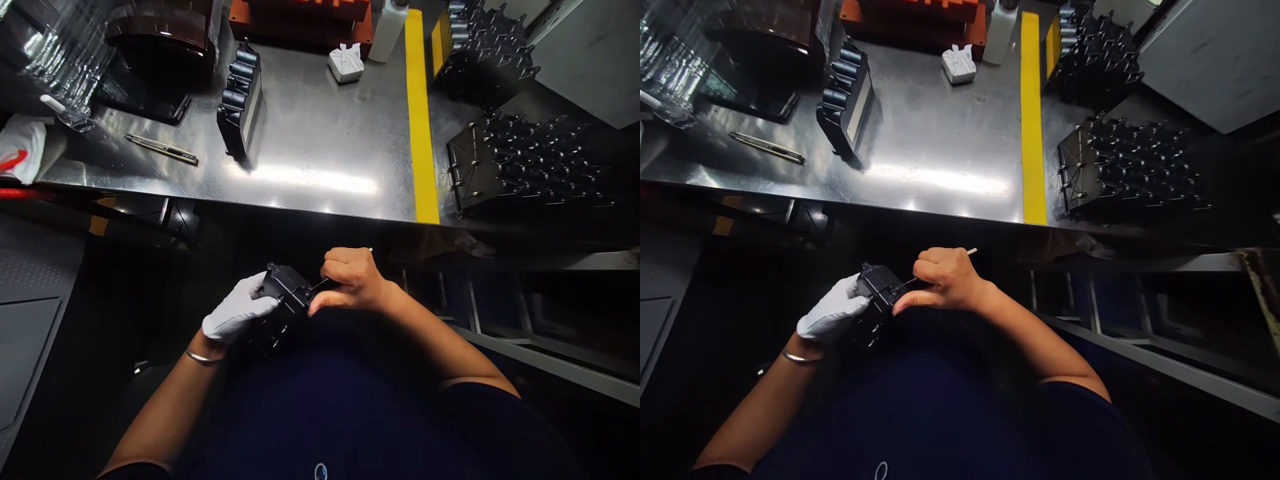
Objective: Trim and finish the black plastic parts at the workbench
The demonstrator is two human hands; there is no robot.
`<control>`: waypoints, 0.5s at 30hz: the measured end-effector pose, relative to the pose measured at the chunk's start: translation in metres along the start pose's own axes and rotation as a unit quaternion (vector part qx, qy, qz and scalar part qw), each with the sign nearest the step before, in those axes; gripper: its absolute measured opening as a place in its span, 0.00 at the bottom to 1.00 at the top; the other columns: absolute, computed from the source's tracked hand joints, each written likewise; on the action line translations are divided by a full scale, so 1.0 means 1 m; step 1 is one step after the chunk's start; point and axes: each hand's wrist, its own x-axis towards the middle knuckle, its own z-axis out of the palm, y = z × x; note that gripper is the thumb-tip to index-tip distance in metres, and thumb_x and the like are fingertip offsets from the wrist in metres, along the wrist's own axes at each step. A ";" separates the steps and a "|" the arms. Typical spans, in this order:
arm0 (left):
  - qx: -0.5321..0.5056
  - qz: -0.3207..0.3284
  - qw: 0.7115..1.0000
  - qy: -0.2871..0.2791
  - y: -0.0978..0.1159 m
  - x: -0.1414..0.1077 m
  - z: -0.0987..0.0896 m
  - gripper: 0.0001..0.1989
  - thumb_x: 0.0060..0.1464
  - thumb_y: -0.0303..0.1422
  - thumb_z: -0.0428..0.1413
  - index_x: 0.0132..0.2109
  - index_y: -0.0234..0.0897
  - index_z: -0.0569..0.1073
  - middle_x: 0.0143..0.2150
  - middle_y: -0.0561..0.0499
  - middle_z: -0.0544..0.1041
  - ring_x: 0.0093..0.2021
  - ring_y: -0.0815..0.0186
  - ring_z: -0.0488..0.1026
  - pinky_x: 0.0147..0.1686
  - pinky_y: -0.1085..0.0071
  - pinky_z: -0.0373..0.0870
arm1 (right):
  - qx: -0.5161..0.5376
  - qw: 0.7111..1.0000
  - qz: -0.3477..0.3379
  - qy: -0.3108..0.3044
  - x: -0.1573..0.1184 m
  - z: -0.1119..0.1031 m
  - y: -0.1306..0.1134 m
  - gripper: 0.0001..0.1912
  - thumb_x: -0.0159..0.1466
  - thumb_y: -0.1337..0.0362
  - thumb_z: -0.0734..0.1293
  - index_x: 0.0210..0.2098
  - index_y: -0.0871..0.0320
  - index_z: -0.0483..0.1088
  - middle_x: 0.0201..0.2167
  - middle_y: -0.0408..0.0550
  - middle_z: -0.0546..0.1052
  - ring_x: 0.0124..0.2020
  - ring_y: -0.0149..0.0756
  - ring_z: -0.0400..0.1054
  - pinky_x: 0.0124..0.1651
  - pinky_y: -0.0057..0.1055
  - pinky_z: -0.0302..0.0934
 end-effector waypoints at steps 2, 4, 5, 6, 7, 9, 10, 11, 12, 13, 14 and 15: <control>-0.002 0.009 1.000 -0.002 0.000 0.000 0.000 0.31 0.40 0.48 0.65 0.48 0.31 0.75 0.39 0.44 0.78 0.36 0.60 0.73 0.37 0.68 0.70 | -0.004 1.000 -0.003 0.009 0.000 0.001 0.000 0.31 0.58 0.38 0.62 0.16 0.60 0.59 0.14 0.38 0.58 0.18 0.24 0.51 0.22 0.26 0.40; -0.006 0.017 1.000 -0.005 0.001 0.001 0.000 0.31 0.41 0.48 0.64 0.48 0.31 0.75 0.39 0.44 0.79 0.36 0.60 0.73 0.37 0.68 0.70 | 0.000 1.000 -0.004 0.009 0.001 0.001 -0.001 0.31 0.59 0.40 0.62 0.15 0.60 0.59 0.14 0.38 0.57 0.18 0.24 0.51 0.22 0.26 0.41; -0.008 0.020 1.000 -0.007 0.001 0.001 0.001 0.31 0.42 0.48 0.64 0.48 0.31 0.75 0.39 0.44 0.79 0.36 0.60 0.73 0.37 0.69 0.70 | 0.005 1.000 0.000 0.006 0.001 0.001 -0.001 0.31 0.59 0.40 0.62 0.16 0.60 0.59 0.14 0.38 0.57 0.18 0.24 0.51 0.22 0.26 0.41; -0.011 0.021 1.000 -0.009 0.001 0.001 0.001 0.30 0.42 0.48 0.64 0.48 0.31 0.75 0.39 0.44 0.79 0.36 0.60 0.73 0.37 0.69 0.70 | 0.013 1.000 0.005 0.001 0.002 0.001 -0.001 0.31 0.59 0.39 0.62 0.16 0.60 0.59 0.14 0.38 0.58 0.18 0.24 0.51 0.22 0.26 0.41; -0.014 0.022 1.000 -0.011 0.000 0.000 0.001 0.30 0.42 0.47 0.64 0.48 0.32 0.75 0.38 0.44 0.79 0.36 0.60 0.73 0.36 0.69 0.70 | 0.023 1.000 0.011 -0.008 0.002 0.001 -0.002 0.31 0.59 0.39 0.62 0.16 0.59 0.58 0.15 0.39 0.58 0.18 0.24 0.52 0.22 0.26 0.41; -0.019 0.023 0.999 -0.012 0.000 0.000 0.002 0.29 0.42 0.47 0.64 0.47 0.32 0.75 0.37 0.45 0.79 0.37 0.60 0.73 0.37 0.69 0.70 | 0.052 0.998 0.022 -0.036 0.003 0.001 -0.002 0.31 0.60 0.39 0.60 0.16 0.59 0.57 0.15 0.39 0.59 0.18 0.24 0.52 0.22 0.26 0.42; -0.018 0.024 0.999 -0.010 -0.001 0.000 0.002 0.29 0.41 0.47 0.64 0.46 0.32 0.75 0.37 0.45 0.79 0.37 0.59 0.73 0.37 0.69 0.70 | 0.069 0.996 0.029 -0.055 0.003 0.000 -0.002 0.31 0.61 0.39 0.59 0.16 0.59 0.56 0.15 0.39 0.59 0.18 0.23 0.52 0.22 0.25 0.42; -0.016 0.025 1.000 -0.009 -0.002 0.000 0.002 0.28 0.41 0.47 0.64 0.46 0.32 0.76 0.37 0.45 0.79 0.38 0.59 0.73 0.37 0.69 0.70 | 0.085 0.993 0.039 -0.073 0.002 0.000 -0.002 0.31 0.61 0.40 0.59 0.16 0.59 0.55 0.14 0.39 0.58 0.17 0.23 0.52 0.22 0.25 0.42; -0.012 0.024 1.000 -0.007 -0.002 -0.001 0.001 0.28 0.41 0.47 0.65 0.46 0.32 0.76 0.37 0.45 0.79 0.38 0.59 0.73 0.38 0.69 0.70 | 0.103 0.989 0.048 -0.090 0.001 0.000 -0.002 0.32 0.61 0.40 0.59 0.15 0.59 0.53 0.14 0.38 0.58 0.17 0.23 0.50 0.22 0.26 0.42; -0.006 0.020 1.000 -0.004 -0.002 -0.001 0.000 0.28 0.41 0.46 0.65 0.47 0.33 0.76 0.37 0.46 0.79 0.39 0.59 0.73 0.38 0.69 0.70 | 0.125 0.985 0.054 -0.108 0.000 -0.001 -0.001 0.32 0.61 0.40 0.59 0.15 0.59 0.52 0.14 0.38 0.57 0.16 0.22 0.49 0.21 0.26 0.41; 0.001 0.018 1.000 0.000 -0.001 -0.001 -0.002 0.27 0.42 0.45 0.65 0.47 0.33 0.75 0.37 0.46 0.79 0.39 0.59 0.74 0.37 0.69 0.70 | 0.153 0.979 0.055 -0.125 -0.002 -0.001 0.000 0.33 0.61 0.39 0.60 0.14 0.59 0.51 0.13 0.37 0.55 0.16 0.22 0.47 0.21 0.26 0.40; 0.010 0.014 1.000 0.003 0.001 -0.002 -0.003 0.27 0.42 0.44 0.65 0.48 0.34 0.75 0.37 0.47 0.79 0.39 0.59 0.74 0.37 0.70 0.70 | 0.187 0.971 0.055 -0.138 -0.004 -0.002 0.000 0.33 0.60 0.39 0.60 0.13 0.59 0.50 0.13 0.37 0.54 0.16 0.22 0.46 0.21 0.26 0.40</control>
